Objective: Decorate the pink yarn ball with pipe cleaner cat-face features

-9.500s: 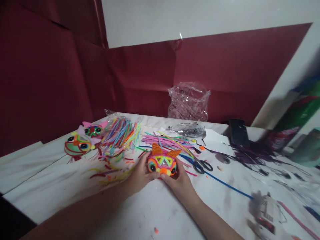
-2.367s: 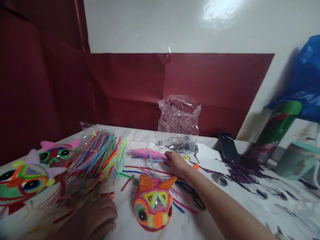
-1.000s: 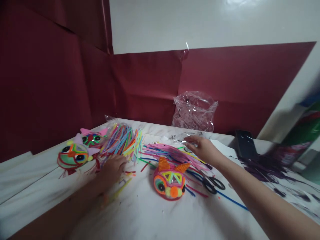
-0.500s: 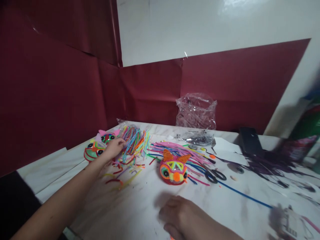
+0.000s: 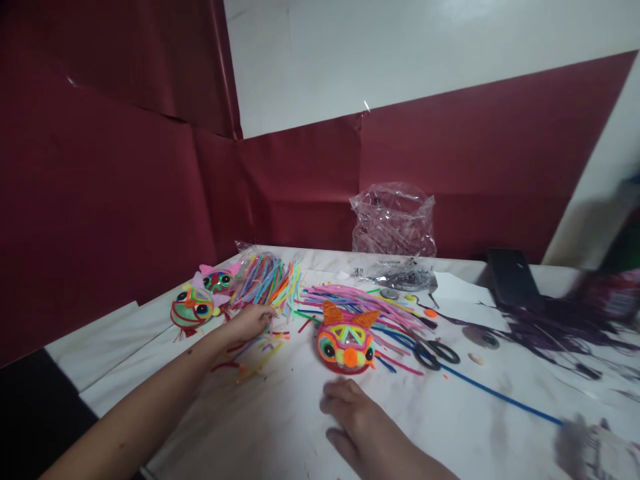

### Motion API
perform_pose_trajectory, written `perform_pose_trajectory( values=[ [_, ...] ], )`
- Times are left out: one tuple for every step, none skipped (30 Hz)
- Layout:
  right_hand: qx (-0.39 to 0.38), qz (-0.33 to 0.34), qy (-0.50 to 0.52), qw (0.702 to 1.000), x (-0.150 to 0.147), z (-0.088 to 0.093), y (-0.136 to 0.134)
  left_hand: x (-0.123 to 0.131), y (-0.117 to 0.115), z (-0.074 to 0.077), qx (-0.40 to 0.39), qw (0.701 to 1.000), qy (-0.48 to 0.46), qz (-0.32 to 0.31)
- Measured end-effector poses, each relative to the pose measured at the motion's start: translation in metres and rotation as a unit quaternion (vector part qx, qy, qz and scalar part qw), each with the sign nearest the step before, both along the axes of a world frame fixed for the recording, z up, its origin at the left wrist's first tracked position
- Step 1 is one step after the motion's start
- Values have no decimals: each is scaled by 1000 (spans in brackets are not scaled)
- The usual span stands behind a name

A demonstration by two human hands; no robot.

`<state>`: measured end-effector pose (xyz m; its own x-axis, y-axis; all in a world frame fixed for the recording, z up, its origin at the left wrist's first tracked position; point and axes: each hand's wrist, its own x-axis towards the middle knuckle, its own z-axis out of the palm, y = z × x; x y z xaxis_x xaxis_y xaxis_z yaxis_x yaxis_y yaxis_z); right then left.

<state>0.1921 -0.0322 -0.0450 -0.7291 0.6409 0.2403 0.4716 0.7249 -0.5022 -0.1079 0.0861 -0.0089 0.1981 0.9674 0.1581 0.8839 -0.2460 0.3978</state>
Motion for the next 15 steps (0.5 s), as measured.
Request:
perform_pose_trajectory(
  values=[
    [2,0,-4,1000,0,-1,0,-1,2,0,13,1000,-9,14],
    [3,1,-6,1000,0,-2,0,-2,4,1,24,999,-17,30],
    [4,1,-7,1000,1,-4,1,-5,6,3,33,998,-26,46],
    [6,2,-5,1000,1,-6,1,-9,8,5,41,997,-35,61],
    [9,4,-2,1000,2,-7,2,-14,10,8,49,995,-43,76],
    [12,8,3,1000,3,-9,3,-18,12,10,60,993,-49,91],
    [16,9,9,1000,3,-10,3,-22,14,13,71,991,-53,104],
    [20,11,14,1000,3,-10,3,-25,15,15,83,988,-54,115],
    [23,9,19,1000,4,-10,3,-26,16,16,93,987,-52,120],
    [25,7,21,999,3,-10,3,-26,16,16,100,987,-47,118],
    [25,5,19,999,3,-9,3,-23,16,14,103,988,-40,110],
    [25,4,15,1000,3,-8,2,-19,16,11,102,990,-30,94],
    [25,4,10,1000,2,-7,2,-13,15,7,98,992,-18,75],
    [27,5,7,1000,1,-6,2,-6,13,2,92,994,-4,53],
    [29,6,5,1000,1,-5,1,1,11,-4,86,996,12,31]
  ],
)
